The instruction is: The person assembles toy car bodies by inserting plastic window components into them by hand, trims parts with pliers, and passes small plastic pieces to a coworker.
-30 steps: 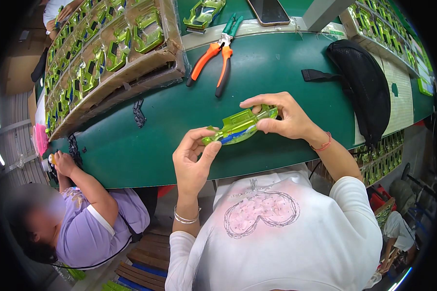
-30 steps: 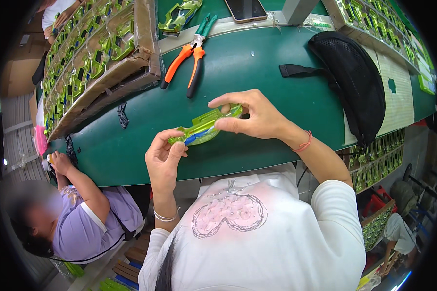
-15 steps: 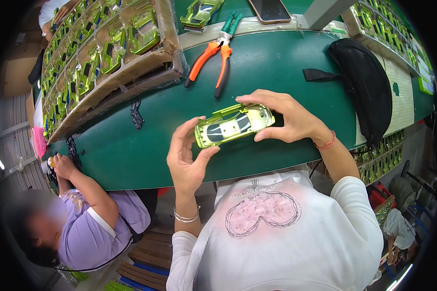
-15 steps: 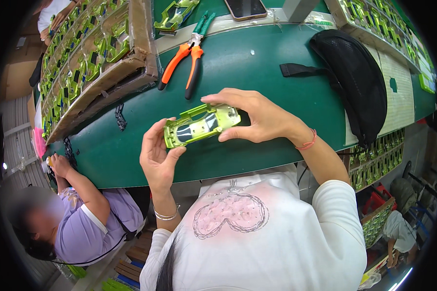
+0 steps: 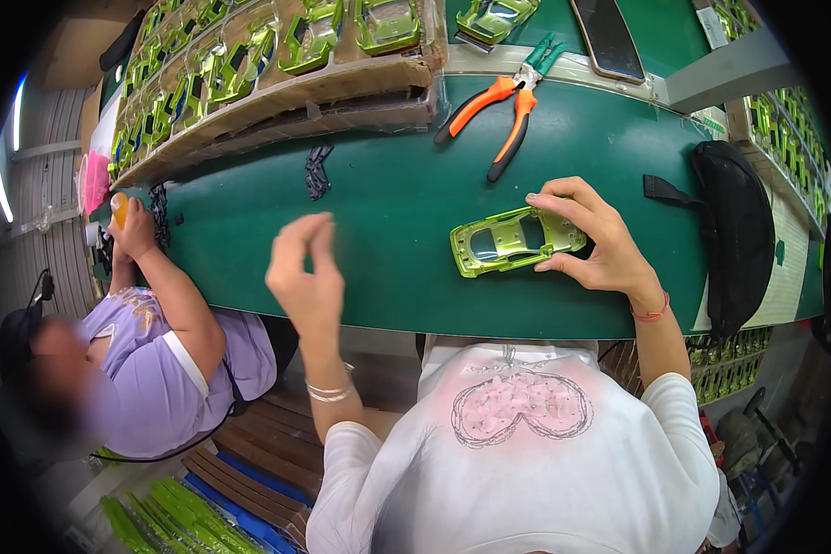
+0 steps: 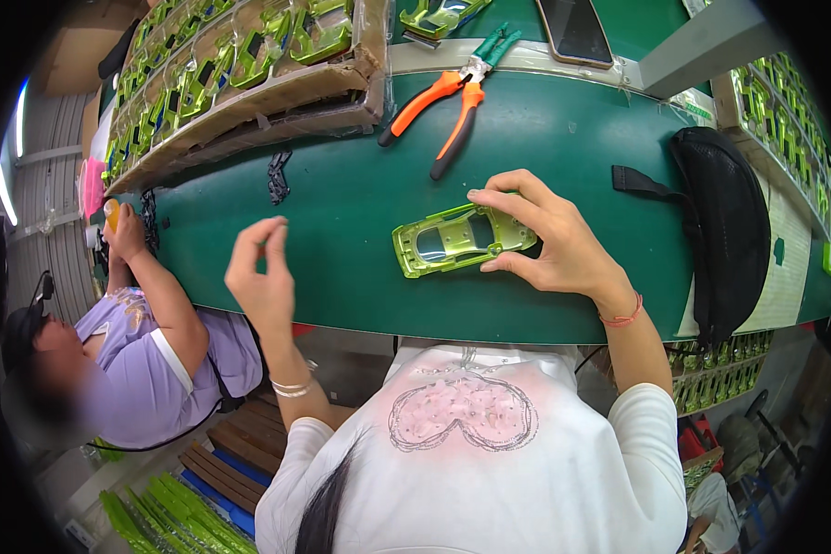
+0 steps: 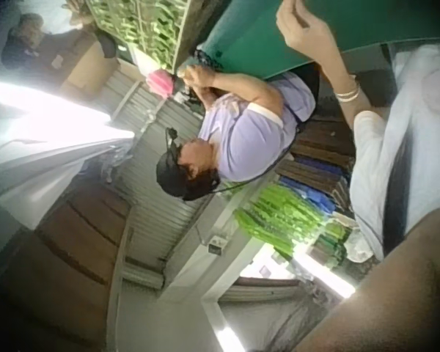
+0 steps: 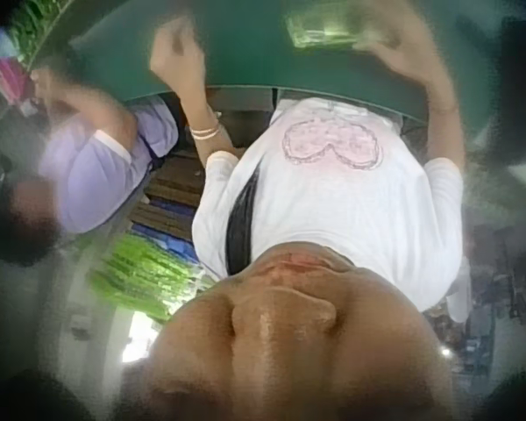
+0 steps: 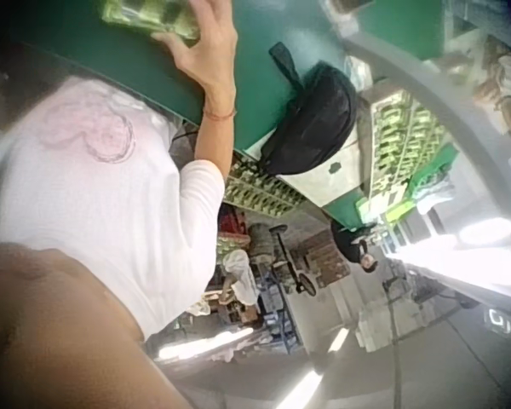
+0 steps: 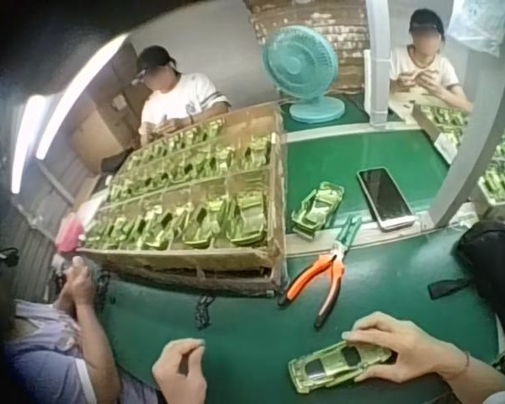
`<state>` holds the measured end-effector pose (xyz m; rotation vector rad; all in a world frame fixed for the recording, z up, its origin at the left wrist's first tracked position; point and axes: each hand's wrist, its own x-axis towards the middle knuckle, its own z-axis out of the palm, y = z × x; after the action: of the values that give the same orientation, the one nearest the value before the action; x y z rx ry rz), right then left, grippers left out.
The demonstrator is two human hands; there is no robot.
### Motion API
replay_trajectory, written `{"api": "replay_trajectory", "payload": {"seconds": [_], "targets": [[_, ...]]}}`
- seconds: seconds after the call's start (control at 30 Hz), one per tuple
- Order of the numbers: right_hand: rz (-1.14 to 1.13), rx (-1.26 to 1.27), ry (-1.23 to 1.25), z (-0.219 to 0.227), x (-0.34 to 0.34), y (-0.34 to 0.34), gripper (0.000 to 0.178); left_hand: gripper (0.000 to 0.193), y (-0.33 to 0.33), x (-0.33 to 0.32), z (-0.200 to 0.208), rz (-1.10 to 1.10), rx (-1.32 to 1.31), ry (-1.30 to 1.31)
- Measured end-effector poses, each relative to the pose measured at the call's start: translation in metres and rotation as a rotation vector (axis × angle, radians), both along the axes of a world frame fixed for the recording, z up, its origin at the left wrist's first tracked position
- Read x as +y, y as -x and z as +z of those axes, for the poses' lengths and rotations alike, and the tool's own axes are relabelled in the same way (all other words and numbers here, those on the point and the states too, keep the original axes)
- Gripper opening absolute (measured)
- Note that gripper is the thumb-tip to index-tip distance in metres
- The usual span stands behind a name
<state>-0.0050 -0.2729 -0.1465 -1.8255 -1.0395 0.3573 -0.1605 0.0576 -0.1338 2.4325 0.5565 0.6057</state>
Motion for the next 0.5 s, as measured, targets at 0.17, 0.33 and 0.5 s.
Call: {"api": "replay_trajectory", "payload": {"seconds": [0.17,0.33,0.5], "targets": [[0.001,-0.021,-0.027,-0.001,-0.002,-0.003,0.065,0.012,-0.012,0.039,-0.017,0.14,-0.032,0.091],[-0.129,0.073,0.005,-0.004,-0.011,-0.008,0.042,0.013,-0.03,0.036,-0.003,0.113,0.046,-0.025],[-0.165,0.018,-0.005,-0.006,-0.006,-0.007,0.028,0.023,-0.057,0.059,0.022,-0.345,0.075,-0.374]]}}
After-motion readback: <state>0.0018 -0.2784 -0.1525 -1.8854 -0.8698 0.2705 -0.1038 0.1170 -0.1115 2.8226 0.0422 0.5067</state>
